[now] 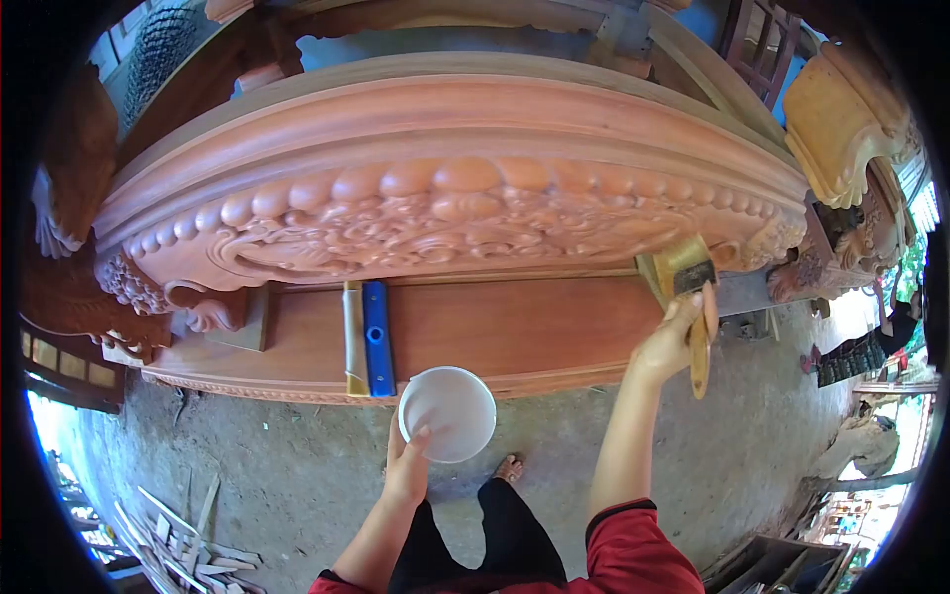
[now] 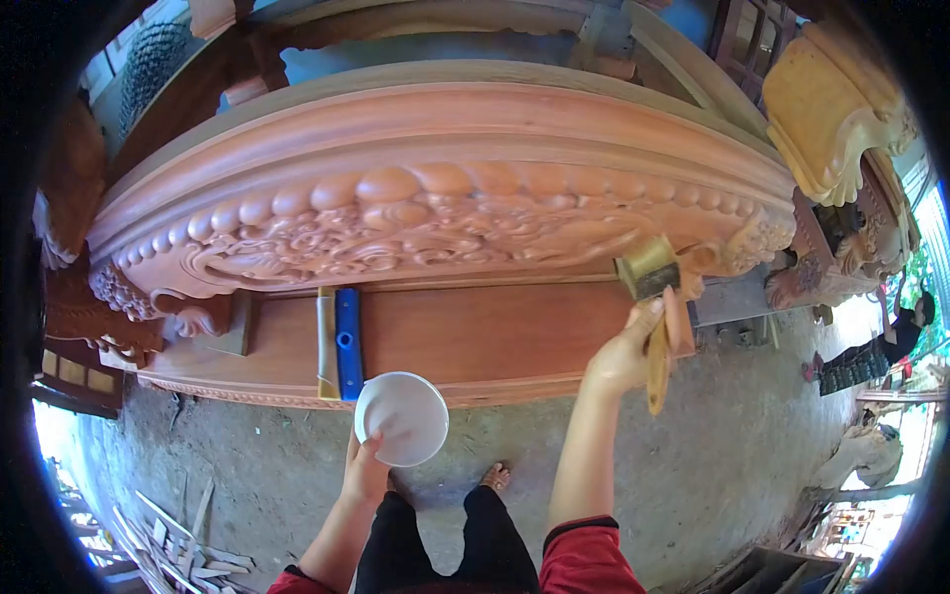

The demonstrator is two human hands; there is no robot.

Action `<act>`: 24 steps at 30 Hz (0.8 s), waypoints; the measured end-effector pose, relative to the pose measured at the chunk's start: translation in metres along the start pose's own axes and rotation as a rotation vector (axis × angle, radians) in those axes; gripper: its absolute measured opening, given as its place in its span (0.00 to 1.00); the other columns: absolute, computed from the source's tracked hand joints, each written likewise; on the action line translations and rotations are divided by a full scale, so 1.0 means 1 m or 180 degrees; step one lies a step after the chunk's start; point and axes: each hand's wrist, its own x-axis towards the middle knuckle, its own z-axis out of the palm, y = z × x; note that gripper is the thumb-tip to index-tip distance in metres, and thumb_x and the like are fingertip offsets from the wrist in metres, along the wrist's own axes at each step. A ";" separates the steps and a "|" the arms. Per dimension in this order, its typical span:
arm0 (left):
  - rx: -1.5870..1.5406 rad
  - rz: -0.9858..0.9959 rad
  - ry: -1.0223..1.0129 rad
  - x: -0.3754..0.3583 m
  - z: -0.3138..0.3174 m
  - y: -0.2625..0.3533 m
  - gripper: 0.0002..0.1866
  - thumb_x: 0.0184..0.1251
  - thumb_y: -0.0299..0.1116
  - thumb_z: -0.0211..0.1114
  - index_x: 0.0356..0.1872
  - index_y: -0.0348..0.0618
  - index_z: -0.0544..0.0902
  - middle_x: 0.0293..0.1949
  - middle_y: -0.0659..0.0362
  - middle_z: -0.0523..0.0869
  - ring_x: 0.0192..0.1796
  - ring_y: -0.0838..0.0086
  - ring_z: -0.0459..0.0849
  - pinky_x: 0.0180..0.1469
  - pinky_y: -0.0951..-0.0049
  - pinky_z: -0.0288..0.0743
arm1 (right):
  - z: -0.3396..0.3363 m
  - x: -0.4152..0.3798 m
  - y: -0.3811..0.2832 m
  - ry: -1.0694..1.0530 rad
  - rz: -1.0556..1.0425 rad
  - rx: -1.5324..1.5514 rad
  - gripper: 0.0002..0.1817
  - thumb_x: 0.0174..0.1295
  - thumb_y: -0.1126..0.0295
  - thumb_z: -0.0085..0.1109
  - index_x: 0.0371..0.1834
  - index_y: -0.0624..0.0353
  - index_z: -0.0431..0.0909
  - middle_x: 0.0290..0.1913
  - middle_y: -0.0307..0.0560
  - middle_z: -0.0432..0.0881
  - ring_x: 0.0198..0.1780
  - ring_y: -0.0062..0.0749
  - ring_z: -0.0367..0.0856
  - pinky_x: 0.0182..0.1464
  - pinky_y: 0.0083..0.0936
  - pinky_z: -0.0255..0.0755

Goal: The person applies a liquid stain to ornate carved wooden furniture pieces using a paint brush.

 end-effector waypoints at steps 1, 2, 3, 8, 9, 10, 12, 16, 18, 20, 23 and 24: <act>0.0000 0.0047 -0.0001 0.000 0.011 -0.006 0.36 0.57 0.36 0.61 0.65 0.40 0.55 0.59 0.53 0.65 0.63 0.64 0.63 0.61 0.58 0.61 | -0.002 0.003 0.004 0.0174 0.0192 0.0235 0.13 0.64 0.70 0.50 0.47 0.69 0.71 0.47 0.52 0.75 0.45 0.31 0.75 0.45 0.25 0.74; 0.0003 0.0102 -0.0002 0.000 0.021 -0.012 0.36 0.58 0.37 0.61 0.65 0.41 0.55 0.60 0.54 0.65 0.63 0.65 0.63 0.62 0.58 0.61 | -0.007 -0.002 0.022 0.0023 -0.0393 -0.0391 0.11 0.65 0.71 0.49 0.45 0.67 0.73 0.47 0.52 0.75 0.46 0.31 0.74 0.45 0.23 0.73; -0.0007 0.0112 0.0021 0.000 0.031 -0.018 0.36 0.58 0.37 0.61 0.65 0.41 0.55 0.60 0.54 0.65 0.63 0.65 0.63 0.62 0.58 0.61 | -0.014 -0.013 0.029 -0.0469 -0.0357 -0.0550 0.11 0.64 0.70 0.50 0.44 0.67 0.74 0.47 0.52 0.75 0.46 0.32 0.74 0.45 0.24 0.72; -0.0167 0.0001 0.0060 0.000 0.070 -0.038 0.35 0.59 0.34 0.60 0.66 0.41 0.54 0.61 0.53 0.64 0.64 0.66 0.61 0.63 0.60 0.59 | -0.018 -0.043 0.000 -0.2412 -0.0229 0.0511 0.07 0.61 0.71 0.53 0.37 0.63 0.78 0.45 0.54 0.79 0.44 0.35 0.78 0.49 0.28 0.70; -0.0139 0.0038 0.0112 0.001 0.077 -0.038 0.35 0.59 0.34 0.60 0.66 0.41 0.54 0.61 0.53 0.64 0.64 0.66 0.61 0.63 0.60 0.59 | -0.023 -0.046 -0.002 -0.2654 -0.0027 0.0710 0.07 0.60 0.72 0.54 0.39 0.63 0.78 0.45 0.53 0.80 0.45 0.35 0.78 0.49 0.27 0.69; 0.0033 0.0129 0.0114 0.002 0.083 -0.037 0.35 0.59 0.34 0.60 0.66 0.41 0.54 0.61 0.53 0.64 0.64 0.66 0.61 0.63 0.61 0.59 | -0.033 -0.044 0.002 -0.2483 0.0146 0.0586 0.08 0.58 0.75 0.55 0.41 0.63 0.78 0.43 0.50 0.80 0.45 0.32 0.78 0.49 0.25 0.70; 0.0337 0.0269 0.0051 0.004 0.086 -0.037 0.38 0.58 0.32 0.62 0.66 0.38 0.52 0.62 0.53 0.63 0.65 0.66 0.61 0.65 0.64 0.56 | -0.045 -0.033 0.005 -0.2292 0.0883 0.1069 0.09 0.58 0.77 0.53 0.41 0.65 0.76 0.44 0.50 0.79 0.45 0.31 0.77 0.49 0.25 0.69; 0.0619 0.0536 0.0177 0.007 0.092 -0.040 0.41 0.56 0.32 0.65 0.66 0.37 0.50 0.62 0.52 0.63 0.65 0.66 0.61 0.65 0.63 0.55 | -0.064 -0.017 -0.006 -0.2759 0.1882 0.1001 0.11 0.58 0.77 0.53 0.44 0.66 0.75 0.39 0.46 0.79 0.38 0.25 0.77 0.43 0.21 0.70; 0.0679 0.0661 0.0098 0.006 0.096 -0.036 0.44 0.54 0.30 0.66 0.67 0.38 0.47 0.62 0.51 0.62 0.65 0.66 0.61 0.65 0.64 0.55 | -0.067 -0.021 -0.007 -0.3677 0.1750 0.0369 0.11 0.59 0.73 0.56 0.44 0.64 0.76 0.34 0.42 0.79 0.29 0.20 0.74 0.33 0.19 0.71; 0.0713 0.0689 0.0155 0.004 0.098 -0.038 0.46 0.53 0.29 0.67 0.68 0.39 0.45 0.62 0.51 0.62 0.65 0.66 0.61 0.65 0.64 0.56 | -0.070 -0.036 -0.001 -0.4082 0.1469 0.0102 0.11 0.59 0.72 0.57 0.44 0.64 0.76 0.33 0.43 0.80 0.28 0.20 0.75 0.32 0.19 0.71; 0.0797 0.0774 0.0174 0.003 0.097 -0.043 0.48 0.51 0.29 0.69 0.68 0.40 0.44 0.63 0.52 0.61 0.66 0.66 0.59 0.65 0.64 0.55 | -0.067 -0.061 -0.003 -0.4486 0.1040 -0.0101 0.10 0.58 0.71 0.57 0.42 0.61 0.77 0.32 0.46 0.81 0.28 0.22 0.77 0.32 0.20 0.70; 0.0855 0.0795 0.0108 0.003 0.095 -0.046 0.48 0.51 0.30 0.69 0.68 0.40 0.45 0.64 0.52 0.59 0.67 0.66 0.58 0.66 0.64 0.53 | -0.065 -0.064 -0.012 -0.4552 0.1079 -0.0192 0.10 0.58 0.71 0.57 0.42 0.61 0.77 0.33 0.48 0.81 0.29 0.22 0.77 0.33 0.20 0.71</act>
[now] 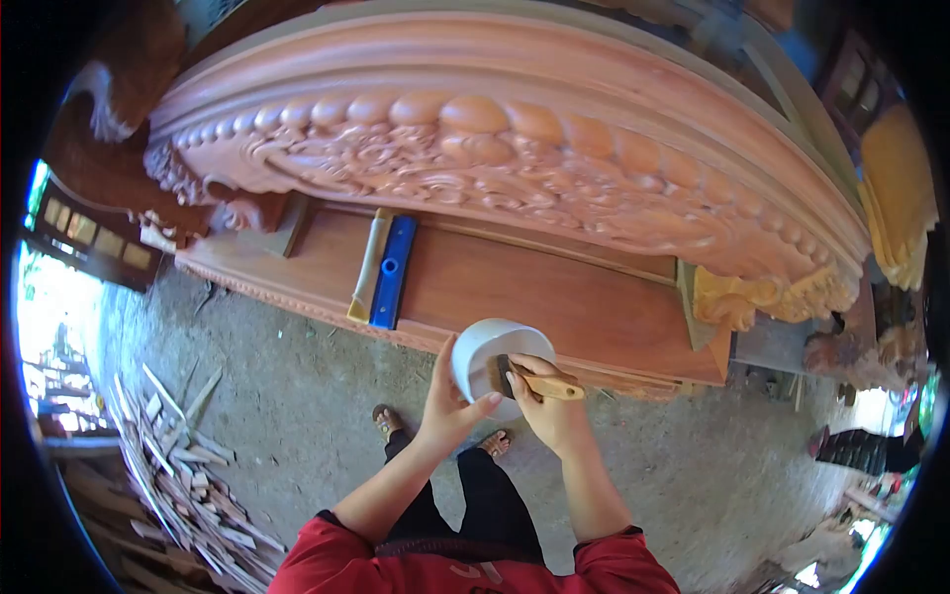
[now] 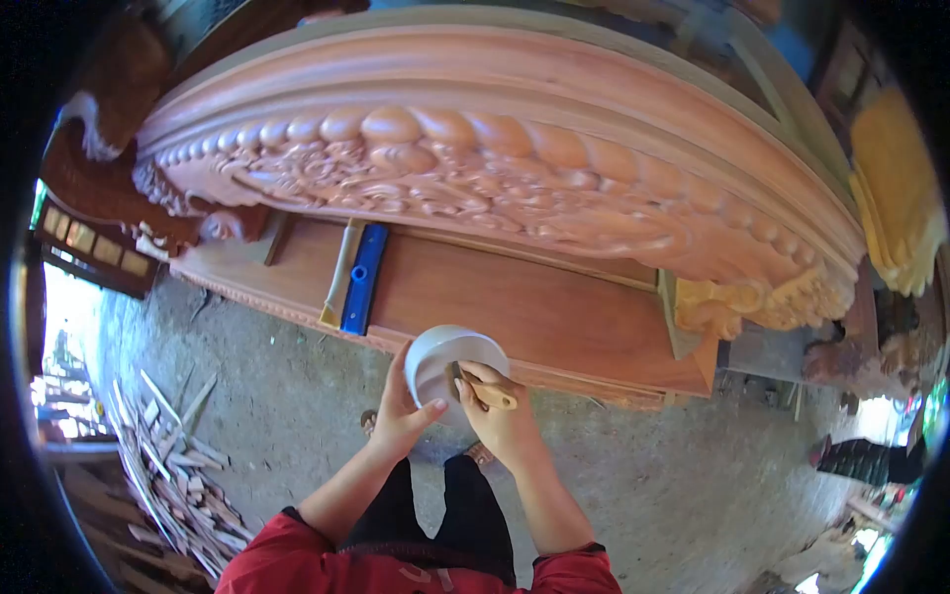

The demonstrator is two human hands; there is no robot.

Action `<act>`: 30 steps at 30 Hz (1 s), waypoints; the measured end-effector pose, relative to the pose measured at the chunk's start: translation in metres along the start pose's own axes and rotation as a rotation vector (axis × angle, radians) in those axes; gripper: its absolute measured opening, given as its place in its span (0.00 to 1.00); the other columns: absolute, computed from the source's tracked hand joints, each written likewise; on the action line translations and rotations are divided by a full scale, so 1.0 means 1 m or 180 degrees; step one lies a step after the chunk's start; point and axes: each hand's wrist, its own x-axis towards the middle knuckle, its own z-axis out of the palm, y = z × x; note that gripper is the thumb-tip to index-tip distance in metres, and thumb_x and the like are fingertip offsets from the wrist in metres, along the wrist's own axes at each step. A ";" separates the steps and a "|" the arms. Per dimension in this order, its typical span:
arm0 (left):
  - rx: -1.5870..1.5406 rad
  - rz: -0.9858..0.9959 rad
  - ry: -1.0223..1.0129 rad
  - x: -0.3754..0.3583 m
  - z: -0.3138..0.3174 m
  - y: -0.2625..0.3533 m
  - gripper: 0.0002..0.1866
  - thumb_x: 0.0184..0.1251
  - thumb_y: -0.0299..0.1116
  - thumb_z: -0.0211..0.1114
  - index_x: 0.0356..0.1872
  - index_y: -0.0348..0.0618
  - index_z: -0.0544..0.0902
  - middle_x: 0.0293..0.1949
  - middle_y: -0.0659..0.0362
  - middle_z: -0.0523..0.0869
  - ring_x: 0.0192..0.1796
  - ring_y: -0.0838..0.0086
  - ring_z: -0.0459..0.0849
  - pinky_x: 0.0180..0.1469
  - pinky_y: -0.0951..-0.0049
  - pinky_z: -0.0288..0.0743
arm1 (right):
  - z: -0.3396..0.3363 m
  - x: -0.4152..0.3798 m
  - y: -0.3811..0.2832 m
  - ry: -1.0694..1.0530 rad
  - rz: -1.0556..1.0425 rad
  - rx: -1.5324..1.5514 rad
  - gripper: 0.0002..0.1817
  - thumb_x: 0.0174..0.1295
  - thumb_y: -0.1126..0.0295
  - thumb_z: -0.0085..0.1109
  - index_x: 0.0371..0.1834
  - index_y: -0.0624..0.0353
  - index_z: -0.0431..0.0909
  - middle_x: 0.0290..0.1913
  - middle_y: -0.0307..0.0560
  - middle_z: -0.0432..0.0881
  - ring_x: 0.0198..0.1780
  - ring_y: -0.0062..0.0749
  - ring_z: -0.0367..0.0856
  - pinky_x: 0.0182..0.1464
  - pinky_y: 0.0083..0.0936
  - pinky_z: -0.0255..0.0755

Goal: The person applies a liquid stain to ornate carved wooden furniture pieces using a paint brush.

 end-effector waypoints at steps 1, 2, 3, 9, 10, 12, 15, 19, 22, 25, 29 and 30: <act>-0.0012 -0.0003 0.0089 -0.002 -0.002 -0.003 0.48 0.51 0.30 0.69 0.68 0.40 0.45 0.64 0.52 0.59 0.67 0.66 0.58 0.66 0.64 0.53 | 0.004 -0.001 -0.004 -0.0045 0.0092 -0.0052 0.10 0.58 0.71 0.58 0.42 0.61 0.77 0.33 0.49 0.81 0.30 0.23 0.78 0.34 0.21 0.71; 0.0122 -0.0033 0.0049 -0.003 -0.004 -0.005 0.50 0.50 0.29 0.70 0.68 0.40 0.42 0.63 0.51 0.60 0.65 0.65 0.60 0.64 0.64 0.58 | 0.007 0.000 -0.003 -0.0107 0.0096 -0.0051 0.10 0.58 0.71 0.58 0.42 0.61 0.77 0.33 0.49 0.81 0.30 0.23 0.78 0.34 0.21 0.71; 0.0254 -0.0066 -0.0022 -0.002 -0.004 -0.006 0.52 0.50 0.28 0.71 0.68 0.41 0.40 0.62 0.50 0.61 0.64 0.65 0.63 0.62 0.65 0.62 | 0.009 0.001 -0.001 -0.0136 0.0110 -0.0103 0.10 0.58 0.71 0.57 0.43 0.61 0.77 0.34 0.48 0.81 0.31 0.22 0.78 0.34 0.20 0.71; -0.0067 -0.0033 0.0072 0.005 -0.010 -0.011 0.49 0.52 0.27 0.69 0.68 0.41 0.42 0.62 0.50 0.61 0.64 0.65 0.63 0.63 0.64 0.60 | -0.017 0.007 -0.005 -0.0020 0.0462 0.0341 0.12 0.61 0.70 0.55 0.45 0.62 0.76 0.41 0.44 0.81 0.36 0.21 0.77 0.38 0.18 0.71; -0.0113 -0.0042 0.0138 0.006 -0.012 -0.010 0.48 0.52 0.28 0.68 0.68 0.41 0.42 0.62 0.51 0.61 0.64 0.65 0.63 0.63 0.63 0.59 | -0.024 0.009 -0.010 0.0243 0.0355 0.0431 0.12 0.61 0.70 0.55 0.45 0.64 0.76 0.40 0.44 0.81 0.36 0.22 0.77 0.39 0.19 0.71; -0.0183 -0.0083 0.0198 0.009 -0.016 -0.003 0.48 0.53 0.28 0.68 0.68 0.40 0.43 0.62 0.51 0.61 0.64 0.65 0.62 0.64 0.63 0.58 | -0.042 0.013 -0.009 0.0925 -0.0272 0.0309 0.12 0.61 0.71 0.53 0.45 0.67 0.76 0.40 0.46 0.80 0.37 0.26 0.77 0.42 0.22 0.71; -0.0343 -0.0239 0.0344 0.009 -0.026 0.008 0.45 0.54 0.30 0.67 0.68 0.39 0.46 0.62 0.52 0.62 0.65 0.66 0.61 0.65 0.64 0.56 | -0.089 0.023 -0.004 0.2308 -0.1146 -0.0305 0.18 0.63 0.69 0.50 0.52 0.70 0.71 0.47 0.55 0.78 0.47 0.35 0.77 0.50 0.27 0.70; -0.0323 -0.0176 0.0378 0.012 -0.042 0.008 0.42 0.55 0.32 0.65 0.67 0.39 0.50 0.62 0.53 0.63 0.65 0.67 0.61 0.64 0.66 0.56 | -0.126 0.052 -0.035 0.4350 -0.1173 -0.1271 0.25 0.65 0.64 0.48 0.60 0.69 0.63 0.58 0.61 0.69 0.58 0.42 0.71 0.57 0.29 0.65; -0.0011 -0.0122 0.0578 0.013 -0.050 0.007 0.42 0.54 0.33 0.65 0.67 0.40 0.51 0.61 0.54 0.63 0.64 0.67 0.61 0.64 0.66 0.55 | -0.130 0.066 -0.038 0.4327 -0.0979 -0.1559 0.26 0.65 0.62 0.47 0.62 0.68 0.61 0.61 0.59 0.67 0.60 0.43 0.69 0.59 0.30 0.63; 0.0261 -0.0117 0.0661 0.011 -0.069 -0.003 0.40 0.54 0.34 0.65 0.66 0.41 0.53 0.60 0.55 0.64 0.63 0.68 0.62 0.61 0.66 0.60 | -0.099 0.072 -0.044 0.3745 -0.0606 -0.2200 0.26 0.65 0.59 0.46 0.60 0.66 0.64 0.58 0.54 0.72 0.55 0.41 0.74 0.54 0.29 0.68; 0.0104 -0.0609 0.0923 0.004 -0.082 -0.005 0.38 0.54 0.36 0.63 0.66 0.46 0.55 0.59 0.56 0.64 0.60 0.66 0.66 0.50 0.65 0.72 | -0.072 0.079 -0.047 0.1708 -0.2382 -0.0689 0.21 0.61 0.63 0.52 0.49 0.73 0.73 0.45 0.54 0.80 0.47 0.35 0.78 0.48 0.28 0.70; 0.0154 -0.0807 0.1090 0.001 -0.081 0.000 0.38 0.54 0.36 0.63 0.66 0.49 0.55 0.60 0.56 0.64 0.60 0.65 0.67 0.50 0.64 0.72 | -0.075 0.079 -0.045 0.1762 -0.2370 -0.0728 0.21 0.61 0.63 0.52 0.49 0.73 0.73 0.45 0.54 0.80 0.47 0.35 0.78 0.48 0.28 0.70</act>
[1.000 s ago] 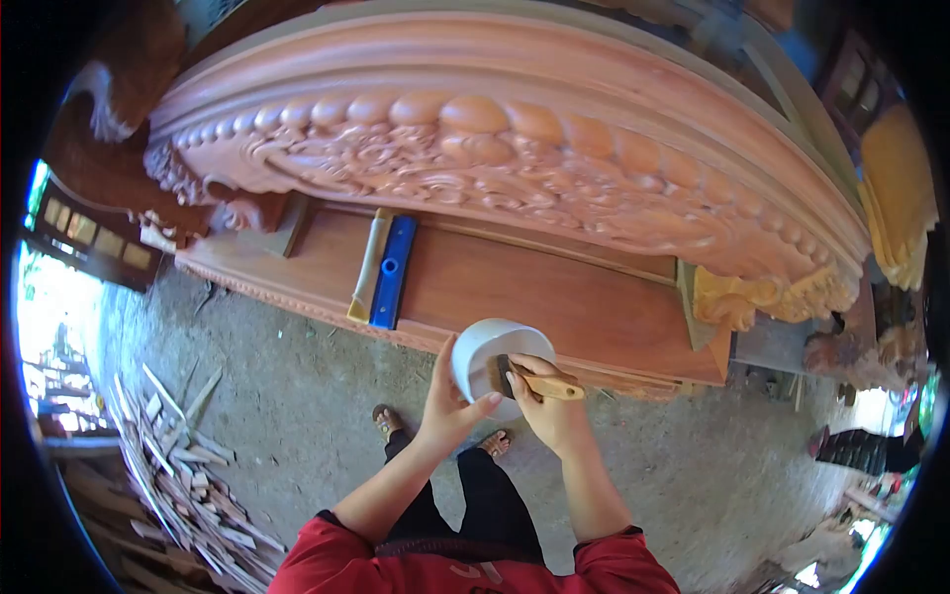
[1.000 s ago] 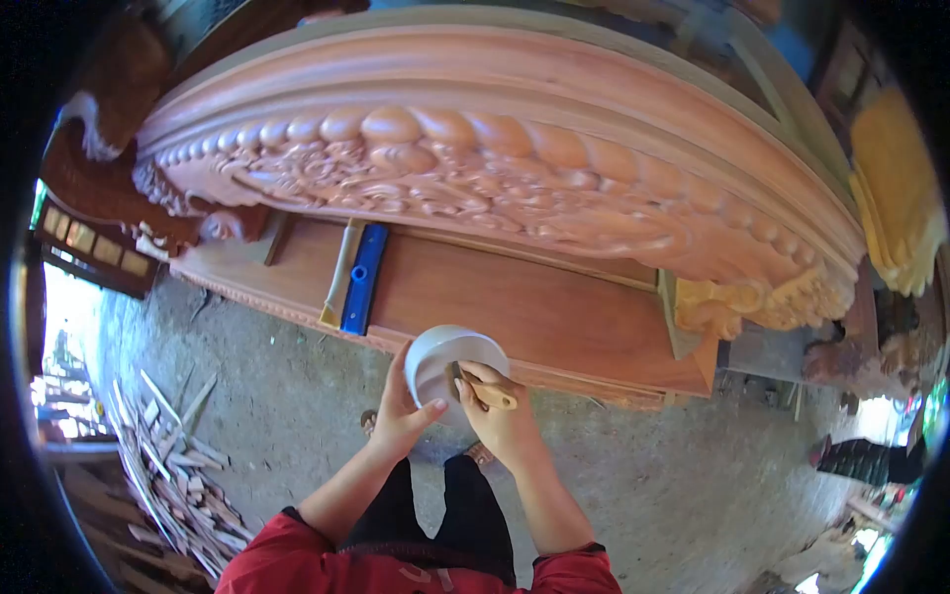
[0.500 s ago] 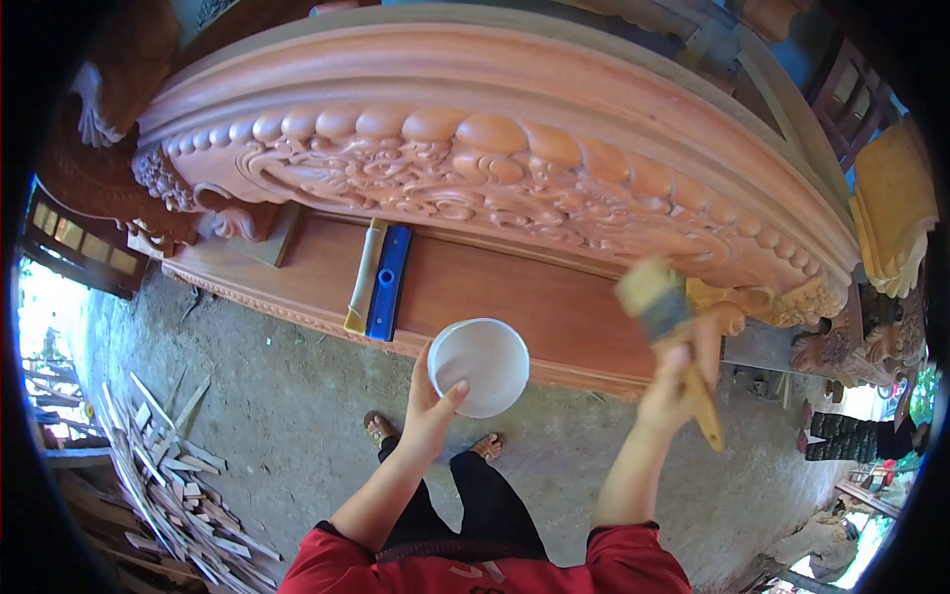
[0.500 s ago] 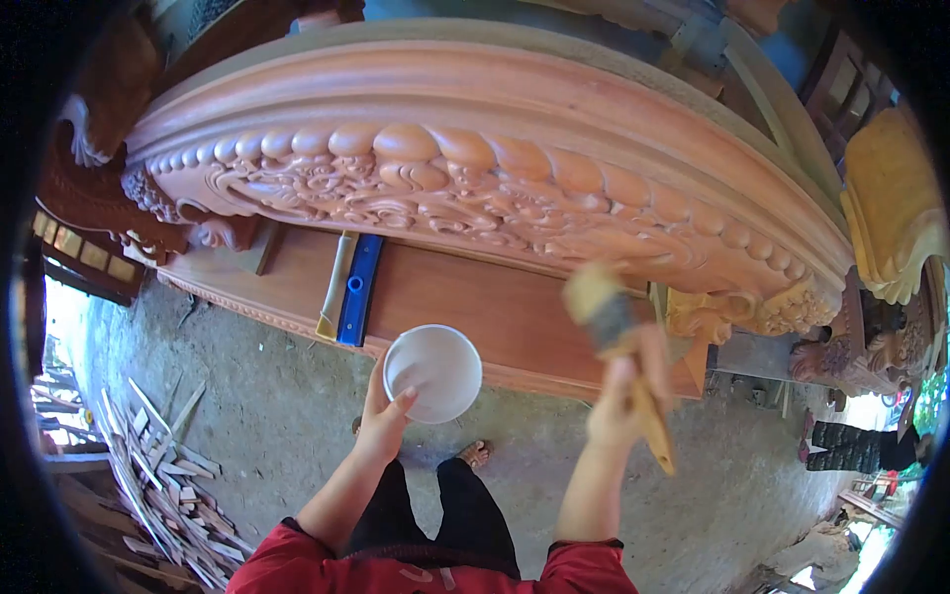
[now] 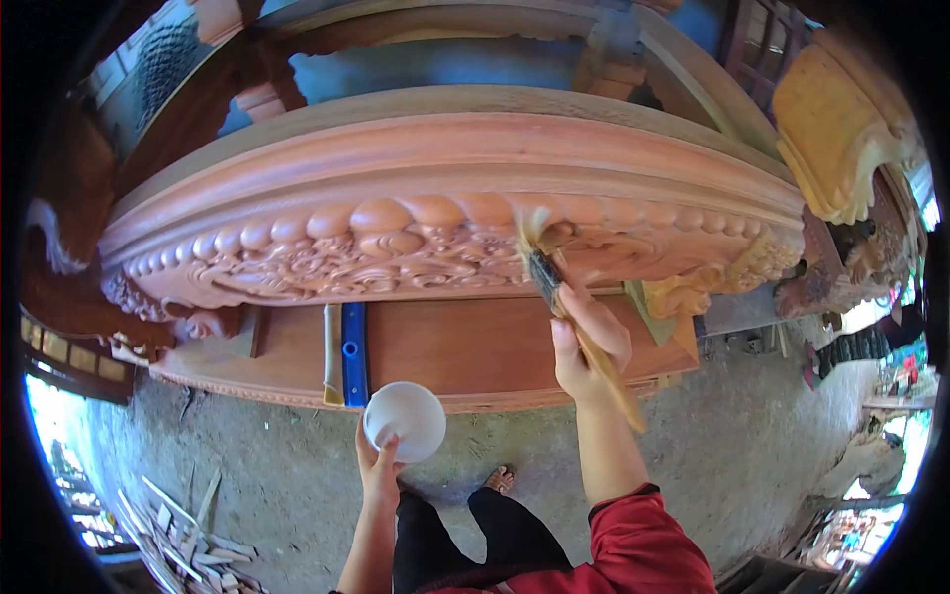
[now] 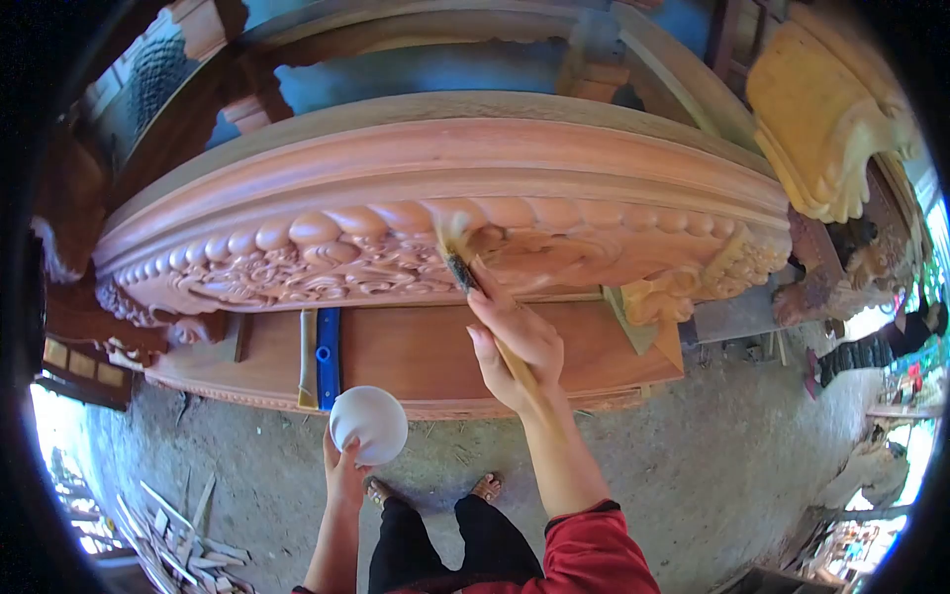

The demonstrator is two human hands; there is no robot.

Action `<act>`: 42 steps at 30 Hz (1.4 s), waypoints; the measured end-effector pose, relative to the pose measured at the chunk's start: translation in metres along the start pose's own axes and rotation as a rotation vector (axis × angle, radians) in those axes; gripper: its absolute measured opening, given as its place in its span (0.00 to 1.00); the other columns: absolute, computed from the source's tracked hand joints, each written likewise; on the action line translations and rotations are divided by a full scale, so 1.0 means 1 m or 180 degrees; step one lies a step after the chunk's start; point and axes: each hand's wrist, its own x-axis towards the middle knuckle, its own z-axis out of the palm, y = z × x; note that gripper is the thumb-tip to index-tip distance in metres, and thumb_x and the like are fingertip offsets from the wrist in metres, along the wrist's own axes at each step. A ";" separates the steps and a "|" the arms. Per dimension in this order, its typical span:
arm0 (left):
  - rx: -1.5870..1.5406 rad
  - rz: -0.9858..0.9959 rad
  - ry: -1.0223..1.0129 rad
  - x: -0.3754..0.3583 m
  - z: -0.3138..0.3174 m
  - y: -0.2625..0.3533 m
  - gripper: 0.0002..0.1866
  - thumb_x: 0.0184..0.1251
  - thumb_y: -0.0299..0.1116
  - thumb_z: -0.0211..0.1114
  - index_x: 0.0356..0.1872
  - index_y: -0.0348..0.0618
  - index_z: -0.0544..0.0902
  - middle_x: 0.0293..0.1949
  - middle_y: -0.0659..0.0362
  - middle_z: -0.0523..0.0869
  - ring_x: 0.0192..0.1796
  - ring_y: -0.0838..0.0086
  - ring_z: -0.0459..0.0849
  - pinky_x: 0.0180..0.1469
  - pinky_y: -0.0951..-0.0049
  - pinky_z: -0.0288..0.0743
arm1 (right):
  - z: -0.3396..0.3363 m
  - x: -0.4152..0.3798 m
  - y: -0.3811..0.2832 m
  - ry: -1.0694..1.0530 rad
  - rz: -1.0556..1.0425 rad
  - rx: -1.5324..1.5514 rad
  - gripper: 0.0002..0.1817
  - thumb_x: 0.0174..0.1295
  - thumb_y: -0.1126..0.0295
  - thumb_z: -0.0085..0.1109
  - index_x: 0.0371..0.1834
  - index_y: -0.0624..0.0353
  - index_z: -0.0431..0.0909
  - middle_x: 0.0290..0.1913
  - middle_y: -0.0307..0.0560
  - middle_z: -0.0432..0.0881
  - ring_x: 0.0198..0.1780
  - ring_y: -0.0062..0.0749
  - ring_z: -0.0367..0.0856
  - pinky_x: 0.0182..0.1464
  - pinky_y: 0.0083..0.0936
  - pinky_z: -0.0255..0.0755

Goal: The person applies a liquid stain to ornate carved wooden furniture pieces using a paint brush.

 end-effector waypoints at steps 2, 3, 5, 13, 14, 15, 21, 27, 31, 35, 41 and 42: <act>-0.0020 -0.0163 0.0009 0.004 -0.004 -0.002 0.38 0.54 0.34 0.63 0.66 0.56 0.54 0.61 0.56 0.63 0.60 0.63 0.66 0.50 0.61 0.72 | -0.011 0.001 0.008 0.0662 0.0247 0.0210 0.20 0.61 0.66 0.53 0.48 0.74 0.73 0.44 0.54 0.80 0.45 0.34 0.78 0.48 0.29 0.70; 0.0005 -0.0155 -0.0126 0.006 -0.002 -0.003 0.38 0.54 0.34 0.63 0.66 0.56 0.54 0.61 0.56 0.63 0.60 0.63 0.66 0.50 0.61 0.72 | -0.021 0.003 0.013 0.1105 0.0268 -0.0328 0.19 0.62 0.67 0.51 0.49 0.74 0.72 0.47 0.55 0.79 0.47 0.36 0.78 0.49 0.28 0.70; 0.0269 0.0135 0.0022 0.006 0.001 -0.001 0.39 0.54 0.31 0.63 0.67 0.55 0.53 0.61 0.56 0.63 0.61 0.63 0.65 0.50 0.61 0.71 | -0.034 0.018 0.015 0.2247 0.0917 -0.0772 0.18 0.63 0.68 0.50 0.51 0.72 0.72 0.50 0.57 0.77 0.51 0.40 0.76 0.53 0.29 0.68; 0.0043 0.0258 -0.0166 0.008 0.013 0.007 0.42 0.53 0.33 0.66 0.68 0.52 0.50 0.63 0.55 0.59 0.64 0.60 0.61 0.55 0.53 0.68 | -0.065 0.023 0.053 0.1868 0.0352 -0.1787 0.13 0.64 0.72 0.49 0.48 0.66 0.75 0.55 0.61 0.73 0.55 0.43 0.74 0.55 0.30 0.66; 0.0051 0.0258 -0.0187 0.007 0.015 0.005 0.42 0.53 0.33 0.66 0.68 0.52 0.50 0.63 0.55 0.59 0.64 0.60 0.61 0.55 0.53 0.68 | -0.052 0.015 0.052 0.1756 0.0375 -0.1397 0.13 0.63 0.71 0.50 0.48 0.66 0.76 0.53 0.60 0.75 0.53 0.43 0.75 0.53 0.28 0.68; 0.0057 0.0228 -0.0276 0.007 0.016 0.002 0.43 0.52 0.33 0.66 0.68 0.52 0.51 0.63 0.55 0.59 0.64 0.60 0.62 0.55 0.53 0.68 | -0.038 0.009 0.050 0.1624 0.0075 -0.1187 0.11 0.62 0.73 0.52 0.46 0.65 0.77 0.52 0.59 0.76 0.51 0.41 0.77 0.51 0.28 0.69; 0.0032 0.0079 -0.0375 -0.001 0.030 -0.009 0.42 0.52 0.34 0.67 0.67 0.52 0.52 0.63 0.55 0.61 0.64 0.61 0.62 0.55 0.53 0.69 | -0.050 -0.009 0.018 0.0305 0.0595 0.0702 0.06 0.57 0.78 0.56 0.36 0.63 0.80 0.52 0.58 0.76 0.42 0.33 0.81 0.46 0.25 0.72; -0.0072 0.0120 -0.0663 -0.004 0.040 -0.008 0.42 0.52 0.35 0.68 0.67 0.51 0.53 0.62 0.55 0.62 0.63 0.60 0.63 0.56 0.53 0.67 | -0.112 -0.003 0.069 0.2354 0.0850 -0.1314 0.09 0.60 0.76 0.53 0.42 0.64 0.77 0.46 0.53 0.80 0.49 0.36 0.77 0.56 0.30 0.66; -0.0021 0.0125 -0.0641 -0.007 0.045 -0.001 0.42 0.52 0.34 0.67 0.67 0.52 0.53 0.62 0.56 0.62 0.63 0.61 0.63 0.55 0.53 0.67 | -0.111 0.005 0.065 0.2065 0.0483 -0.2196 0.09 0.62 0.74 0.51 0.42 0.65 0.77 0.46 0.54 0.79 0.51 0.40 0.76 0.56 0.30 0.66; 0.0149 0.0102 -0.0634 -0.008 0.050 -0.004 0.41 0.52 0.33 0.67 0.67 0.51 0.53 0.62 0.56 0.62 0.63 0.62 0.63 0.56 0.55 0.67 | -0.040 -0.025 0.055 0.1314 0.0673 -0.0244 0.06 0.56 0.78 0.57 0.37 0.62 0.79 0.51 0.62 0.76 0.50 0.42 0.77 0.52 0.29 0.69; 0.0065 0.0068 -0.0661 -0.012 0.054 -0.013 0.41 0.51 0.33 0.66 0.66 0.50 0.55 0.61 0.57 0.63 0.63 0.63 0.62 0.57 0.59 0.66 | -0.043 -0.029 0.040 0.0354 0.0057 0.0147 0.09 0.52 0.79 0.60 0.38 0.59 0.81 0.45 0.55 0.80 0.49 0.39 0.78 0.51 0.27 0.70; 0.0024 0.0103 -0.0743 -0.010 0.052 -0.016 0.40 0.51 0.33 0.66 0.66 0.50 0.56 0.61 0.57 0.63 0.63 0.63 0.63 0.56 0.59 0.66 | -0.053 -0.025 0.045 0.0705 -0.0096 -0.0429 0.06 0.57 0.76 0.56 0.36 0.62 0.80 0.43 0.54 0.80 0.46 0.41 0.79 0.52 0.32 0.69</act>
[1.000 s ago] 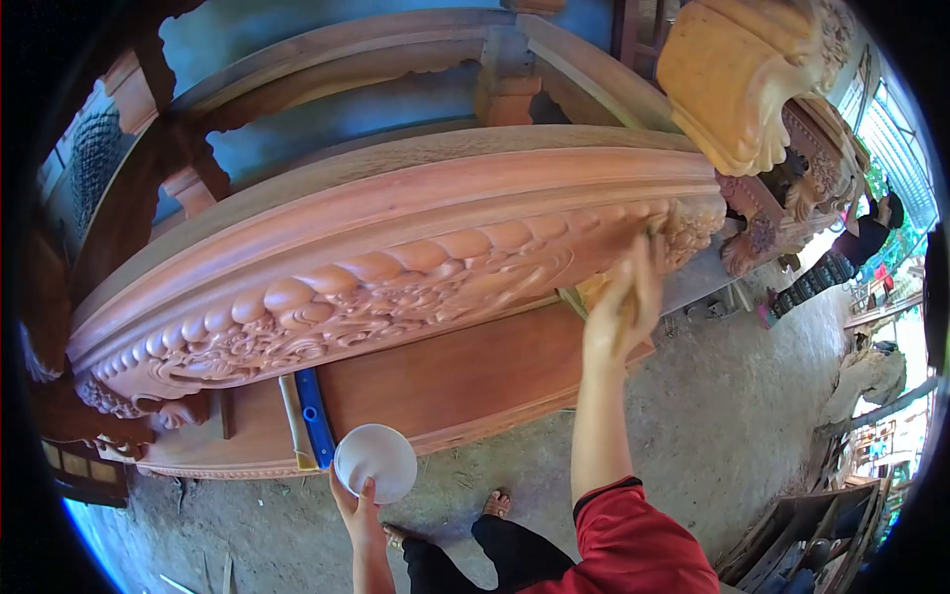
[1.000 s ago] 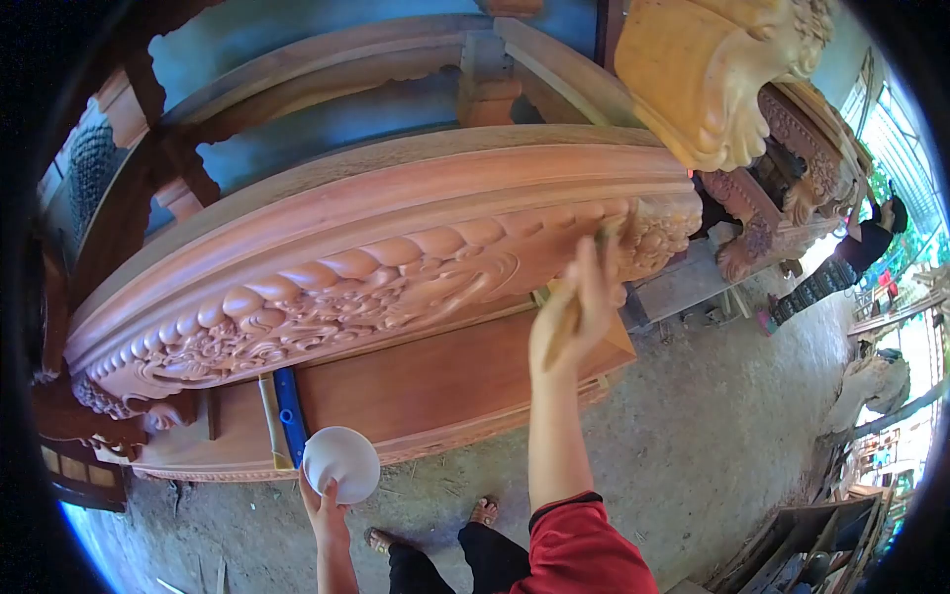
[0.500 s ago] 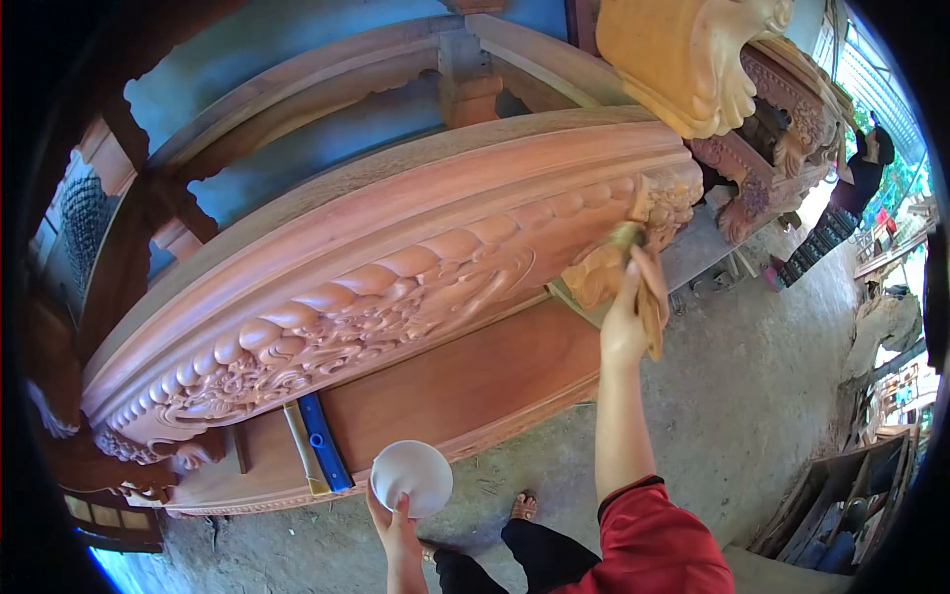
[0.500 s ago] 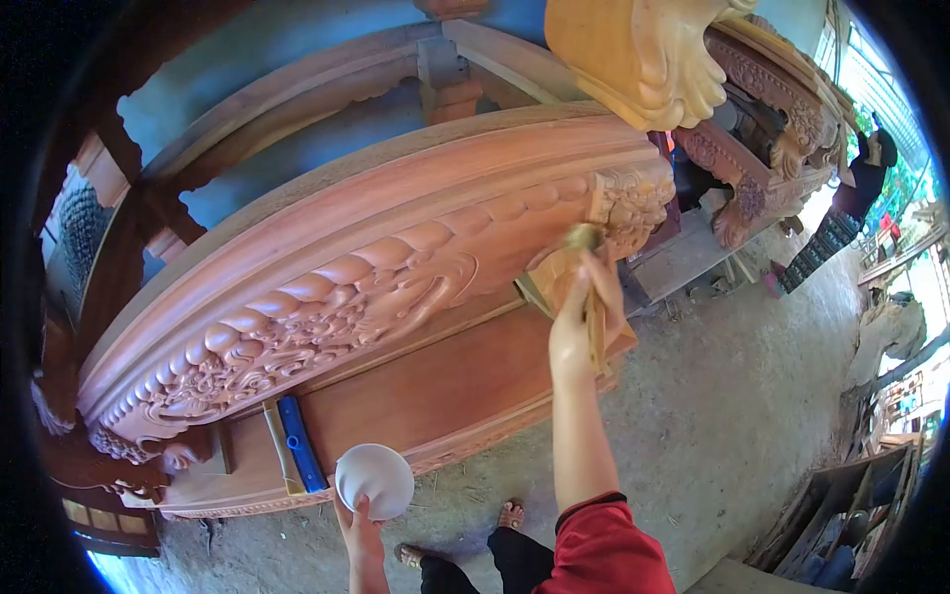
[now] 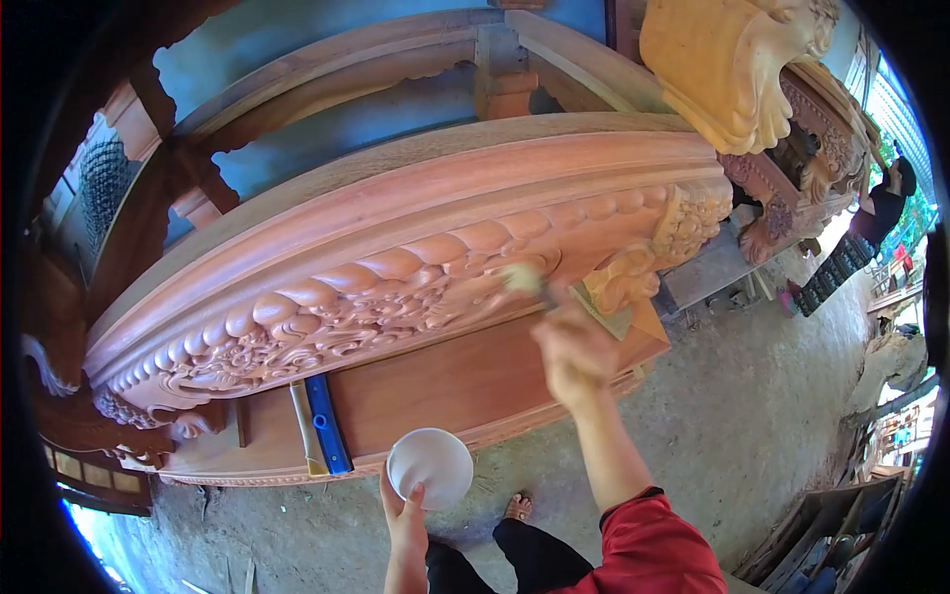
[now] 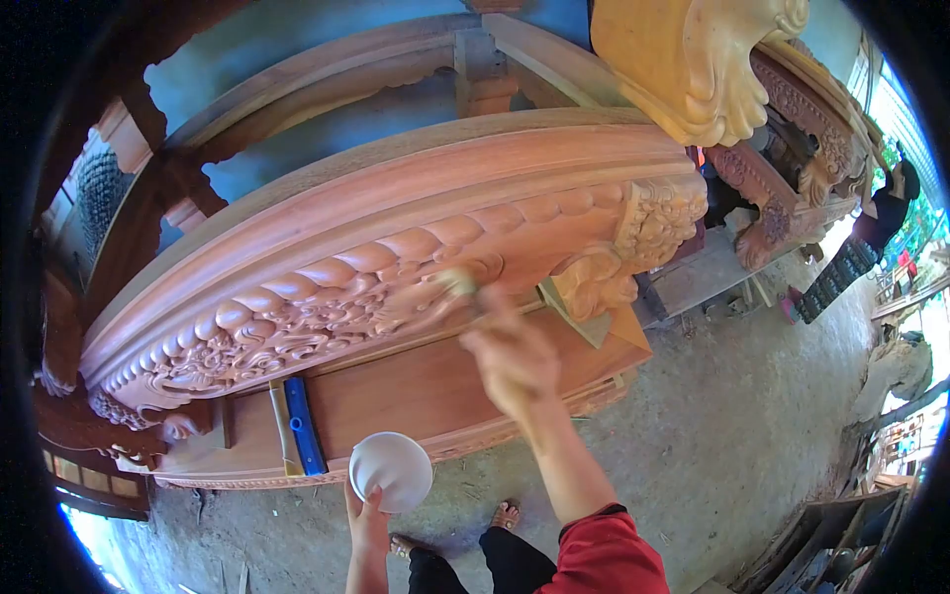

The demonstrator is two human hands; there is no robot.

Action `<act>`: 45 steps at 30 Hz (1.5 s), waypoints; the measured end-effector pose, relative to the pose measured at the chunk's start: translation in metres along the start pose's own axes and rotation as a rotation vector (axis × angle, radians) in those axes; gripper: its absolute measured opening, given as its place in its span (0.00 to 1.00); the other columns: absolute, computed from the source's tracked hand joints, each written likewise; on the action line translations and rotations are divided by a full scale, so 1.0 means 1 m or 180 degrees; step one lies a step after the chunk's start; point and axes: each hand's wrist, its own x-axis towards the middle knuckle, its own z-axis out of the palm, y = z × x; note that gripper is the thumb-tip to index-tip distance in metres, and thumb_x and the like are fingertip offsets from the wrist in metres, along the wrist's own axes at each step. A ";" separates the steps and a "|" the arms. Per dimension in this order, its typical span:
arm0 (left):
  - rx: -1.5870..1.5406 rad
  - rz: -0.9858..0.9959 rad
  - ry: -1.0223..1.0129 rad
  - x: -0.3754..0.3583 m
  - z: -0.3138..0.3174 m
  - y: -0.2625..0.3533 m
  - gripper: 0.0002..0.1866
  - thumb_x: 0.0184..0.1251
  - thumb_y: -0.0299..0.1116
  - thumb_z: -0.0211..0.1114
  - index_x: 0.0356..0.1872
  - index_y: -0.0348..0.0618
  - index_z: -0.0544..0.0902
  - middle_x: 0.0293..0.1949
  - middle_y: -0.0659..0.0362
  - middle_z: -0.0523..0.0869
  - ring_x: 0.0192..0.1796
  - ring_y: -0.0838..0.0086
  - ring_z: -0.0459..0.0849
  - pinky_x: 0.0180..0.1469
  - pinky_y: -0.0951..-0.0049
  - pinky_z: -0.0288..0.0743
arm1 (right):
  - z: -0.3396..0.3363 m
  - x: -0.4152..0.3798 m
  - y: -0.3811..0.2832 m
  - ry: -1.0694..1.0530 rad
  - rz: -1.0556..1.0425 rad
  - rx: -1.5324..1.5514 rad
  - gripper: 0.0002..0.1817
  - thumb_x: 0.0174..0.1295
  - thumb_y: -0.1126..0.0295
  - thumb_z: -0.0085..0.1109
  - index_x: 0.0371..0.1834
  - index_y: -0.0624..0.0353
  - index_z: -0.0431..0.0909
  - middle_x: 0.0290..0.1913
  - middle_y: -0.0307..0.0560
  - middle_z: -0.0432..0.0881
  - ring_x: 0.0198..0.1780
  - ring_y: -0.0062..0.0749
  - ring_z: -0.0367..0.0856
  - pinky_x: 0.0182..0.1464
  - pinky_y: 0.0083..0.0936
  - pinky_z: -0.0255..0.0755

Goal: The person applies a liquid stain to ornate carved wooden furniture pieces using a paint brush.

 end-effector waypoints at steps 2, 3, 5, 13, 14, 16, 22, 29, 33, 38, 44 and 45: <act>-0.0086 0.0026 -0.0049 0.000 -0.002 -0.002 0.40 0.51 0.34 0.66 0.66 0.50 0.56 0.61 0.57 0.63 0.62 0.63 0.63 0.55 0.59 0.67 | -0.025 0.014 -0.007 0.0283 0.1552 -0.1347 0.11 0.64 0.69 0.49 0.40 0.64 0.78 0.39 0.52 0.80 0.47 0.42 0.77 0.52 0.32 0.68; -0.0076 -0.0103 -0.0001 -0.001 -0.002 0.001 0.40 0.51 0.34 0.66 0.66 0.50 0.56 0.60 0.57 0.64 0.62 0.64 0.64 0.54 0.60 0.68 | -0.032 0.023 0.002 0.0692 0.1098 -0.1549 0.13 0.65 0.67 0.46 0.40 0.65 0.78 0.39 0.52 0.80 0.47 0.43 0.77 0.52 0.32 0.67; -0.0101 -0.0235 0.0145 -0.005 -0.005 0.006 0.39 0.52 0.35 0.65 0.66 0.50 0.56 0.60 0.57 0.64 0.62 0.64 0.64 0.54 0.60 0.69 | -0.024 0.031 0.005 0.1027 0.0645 -0.1657 0.16 0.67 0.65 0.44 0.41 0.66 0.77 0.40 0.53 0.80 0.47 0.43 0.77 0.52 0.31 0.67; -0.0225 -0.0079 0.0181 0.000 -0.019 -0.002 0.39 0.52 0.35 0.63 0.66 0.49 0.55 0.58 0.56 0.66 0.57 0.67 0.69 0.43 0.69 0.74 | 0.075 -0.047 -0.018 -0.0467 -0.0950 -0.0248 0.26 0.48 0.83 0.59 0.55 0.65 0.70 0.37 0.45 0.77 0.28 0.20 0.75 0.28 0.18 0.70; -0.0241 -0.0124 0.0248 -0.003 -0.018 0.001 0.39 0.52 0.36 0.63 0.66 0.47 0.55 0.58 0.56 0.66 0.58 0.68 0.68 0.44 0.68 0.74 | 0.072 -0.052 -0.021 -0.0487 -0.0191 0.0035 0.21 0.51 0.81 0.58 0.51 0.63 0.73 0.42 0.51 0.78 0.33 0.24 0.77 0.31 0.21 0.72; -0.0267 -0.0092 0.0247 -0.002 -0.028 -0.003 0.39 0.53 0.35 0.63 0.66 0.47 0.54 0.58 0.55 0.66 0.58 0.67 0.68 0.45 0.67 0.74 | 0.059 -0.038 -0.029 -0.0193 0.0171 -0.0205 0.08 0.60 0.69 0.55 0.32 0.64 0.77 0.47 0.58 0.78 0.46 0.39 0.79 0.40 0.30 0.75; -0.0501 -0.0099 0.0278 -0.014 -0.043 0.016 0.37 0.56 0.32 0.61 0.66 0.47 0.53 0.58 0.55 0.65 0.58 0.67 0.69 0.46 0.65 0.74 | 0.064 -0.022 -0.041 0.0946 0.0609 -0.0958 0.09 0.64 0.72 0.50 0.39 0.70 0.73 0.46 0.58 0.77 0.40 0.36 0.77 0.43 0.26 0.71; -0.0620 -0.0248 0.0434 -0.023 -0.077 0.034 0.38 0.55 0.34 0.63 0.66 0.49 0.53 0.58 0.56 0.67 0.57 0.68 0.70 0.45 0.65 0.75 | 0.176 -0.064 -0.119 -0.0897 0.0406 0.1908 0.05 0.54 0.82 0.57 0.34 0.65 0.79 0.58 0.60 0.70 0.46 0.38 0.79 0.43 0.26 0.73; -0.0544 0.0247 0.0556 -0.023 -0.106 0.041 0.40 0.55 0.37 0.64 0.67 0.46 0.53 0.59 0.55 0.66 0.60 0.67 0.67 0.48 0.65 0.72 | 0.201 -0.073 -0.123 -0.0491 0.0015 0.0795 0.02 0.55 0.79 0.58 0.31 0.63 0.79 0.48 0.56 0.78 0.44 0.40 0.79 0.49 0.30 0.73; -0.0857 0.0148 0.0693 -0.028 -0.156 0.056 0.41 0.54 0.34 0.65 0.66 0.39 0.51 0.60 0.52 0.65 0.62 0.66 0.64 0.58 0.67 0.64 | 0.173 -0.057 -0.113 0.0293 0.1353 -0.0288 0.12 0.66 0.68 0.46 0.35 0.68 0.74 0.56 0.64 0.70 0.52 0.46 0.74 0.59 0.36 0.64; -0.0650 0.0487 0.1170 -0.032 -0.224 0.074 0.39 0.55 0.28 0.60 0.66 0.33 0.49 0.61 0.49 0.63 0.64 0.63 0.62 0.64 0.66 0.56 | 0.268 -0.075 -0.163 0.0269 -0.0020 0.0396 0.07 0.64 0.74 0.47 0.39 0.68 0.73 0.62 0.66 0.62 0.62 0.52 0.64 0.63 0.42 0.59; -0.0639 0.0469 0.1185 -0.031 -0.231 0.075 0.39 0.55 0.28 0.60 0.66 0.33 0.49 0.61 0.49 0.63 0.64 0.63 0.62 0.64 0.66 0.56 | 0.286 -0.094 -0.172 -0.0050 0.0174 0.0370 0.06 0.63 0.76 0.48 0.38 0.67 0.74 0.63 0.67 0.61 0.62 0.53 0.65 0.62 0.42 0.62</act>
